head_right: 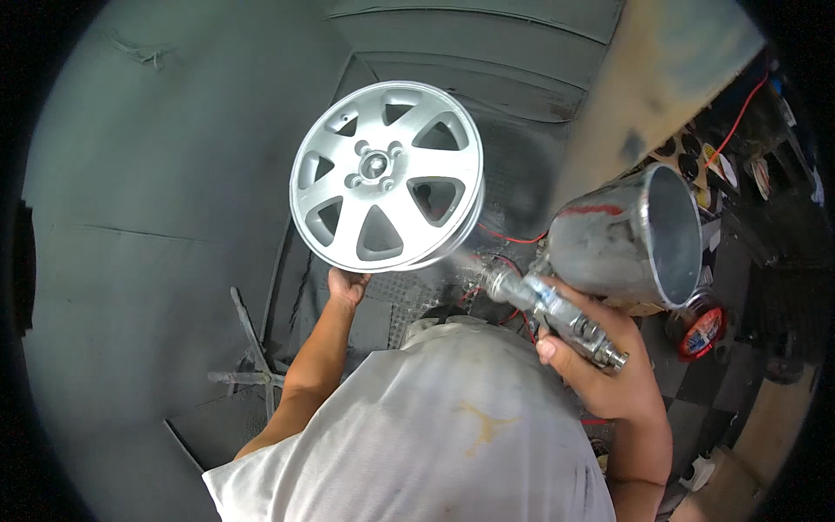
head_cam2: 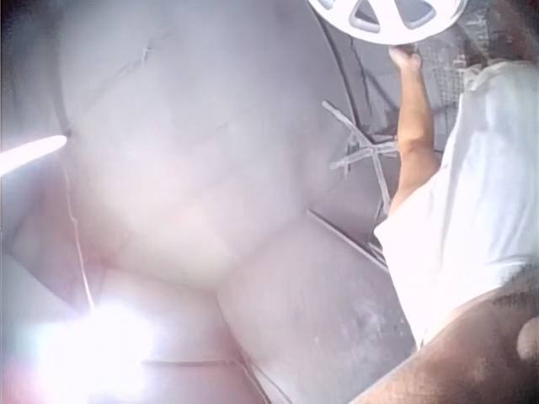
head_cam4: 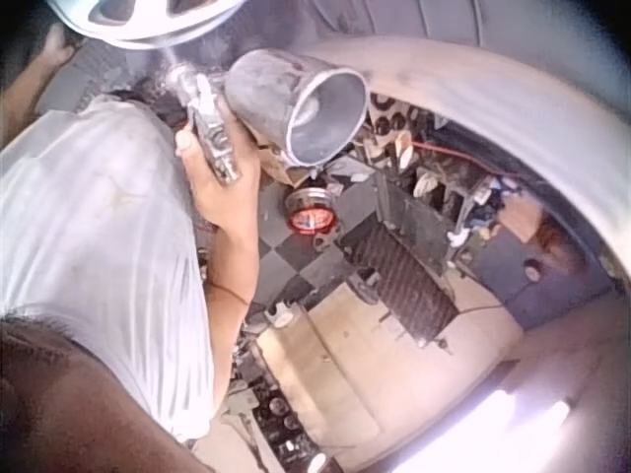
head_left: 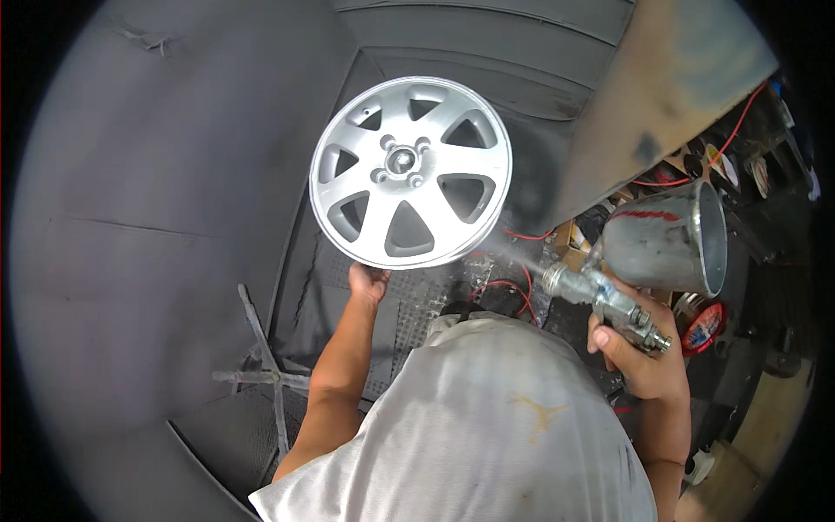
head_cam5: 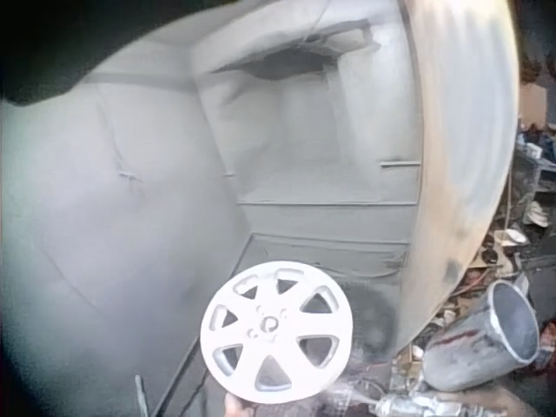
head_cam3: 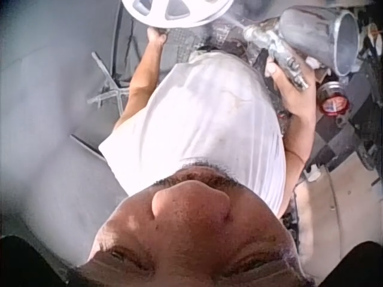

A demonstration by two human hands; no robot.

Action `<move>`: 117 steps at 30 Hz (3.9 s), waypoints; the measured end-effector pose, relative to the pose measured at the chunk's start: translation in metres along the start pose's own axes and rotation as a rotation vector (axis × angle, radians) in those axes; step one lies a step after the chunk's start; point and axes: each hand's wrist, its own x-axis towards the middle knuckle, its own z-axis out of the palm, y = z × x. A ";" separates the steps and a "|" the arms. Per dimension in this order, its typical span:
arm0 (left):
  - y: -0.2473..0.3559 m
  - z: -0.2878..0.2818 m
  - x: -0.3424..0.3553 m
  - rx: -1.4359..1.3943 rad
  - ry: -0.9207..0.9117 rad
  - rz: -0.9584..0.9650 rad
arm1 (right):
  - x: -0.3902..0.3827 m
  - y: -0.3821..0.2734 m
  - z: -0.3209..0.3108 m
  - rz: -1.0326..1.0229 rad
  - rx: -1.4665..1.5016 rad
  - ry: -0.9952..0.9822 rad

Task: The recorder prepares silver paint and uses a spray gun to paint a car rim.

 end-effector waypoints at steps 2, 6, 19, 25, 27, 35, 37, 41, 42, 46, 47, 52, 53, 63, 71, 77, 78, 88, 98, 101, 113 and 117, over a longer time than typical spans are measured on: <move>0.005 -0.005 0.005 0.006 -0.038 -0.011 | 0.002 0.000 0.001 0.047 -0.033 -0.145; 0.004 -0.001 0.004 0.026 -0.085 -0.002 | -0.001 0.007 0.000 0.042 -0.018 -0.280; -0.059 0.050 -0.021 -0.034 -0.007 -0.067 | -0.002 0.006 -0.030 0.094 -0.069 -0.072; -0.123 0.057 0.004 0.091 -0.206 -0.204 | 0.022 0.009 -0.045 0.032 -0.128 -0.194; -0.115 0.098 -0.023 0.304 -0.196 -0.311 | 0.034 0.002 -0.056 0.056 -0.141 -0.129; -0.048 0.102 0.042 0.040 -0.037 -0.068 | 0.053 -0.019 -0.089 0.084 -0.052 0.106; -0.026 0.121 0.036 0.104 -0.041 -0.056 | 0.063 -0.023 -0.094 0.109 -0.052 0.013; -0.053 0.139 0.037 -0.009 -0.014 -0.111 | 0.078 -0.014 -0.089 0.009 -0.042 -0.133; -0.053 0.150 0.031 -0.004 -0.018 -0.109 | 0.083 -0.017 -0.084 -0.008 -0.069 -0.146; -0.079 0.163 -0.004 0.213 -0.152 -0.225 | 0.087 -0.045 -0.088 0.119 -0.035 -0.039; -0.083 0.166 -0.009 0.244 -0.239 -0.251 | 0.087 -0.039 -0.093 0.022 -0.079 -0.022; -0.087 0.150 -0.003 0.165 -0.203 -0.203 | 0.070 -0.026 -0.124 0.036 -0.082 0.005; -0.083 0.145 0.006 0.072 -0.172 -0.100 | 0.069 -0.025 -0.130 0.085 -0.032 -0.070; -0.134 0.213 0.001 0.050 -0.094 -0.215 | 0.083 -0.013 -0.168 -0.009 -0.051 0.026; -0.169 0.258 -0.039 0.276 -0.285 -0.363 | 0.085 -0.004 -0.191 0.039 -0.012 -0.145; -0.150 0.202 0.027 0.111 -0.180 -0.198 | 0.086 -0.016 -0.185 0.046 -0.036 -0.012; -0.137 0.204 0.030 0.126 -0.063 -0.116 | 0.086 -0.015 -0.187 0.005 -0.078 0.035; -0.122 0.229 0.009 0.095 -0.069 -0.205 | 0.083 -0.020 -0.190 -0.006 -0.011 0.002; -0.187 0.300 -0.043 0.144 -0.285 -0.407 | 0.089 -0.027 -0.186 0.133 0.047 -0.198; -0.193 0.282 -0.026 0.090 -0.282 -0.391 | 0.088 -0.025 -0.183 0.010 -0.057 -0.047; -0.173 0.242 -0.017 -0.160 -0.201 -0.203 | 0.100 -0.024 -0.196 0.115 0.002 -0.187; -0.171 0.245 -0.022 -0.169 -0.271 -0.285 | 0.106 -0.039 -0.178 0.016 -0.044 -0.196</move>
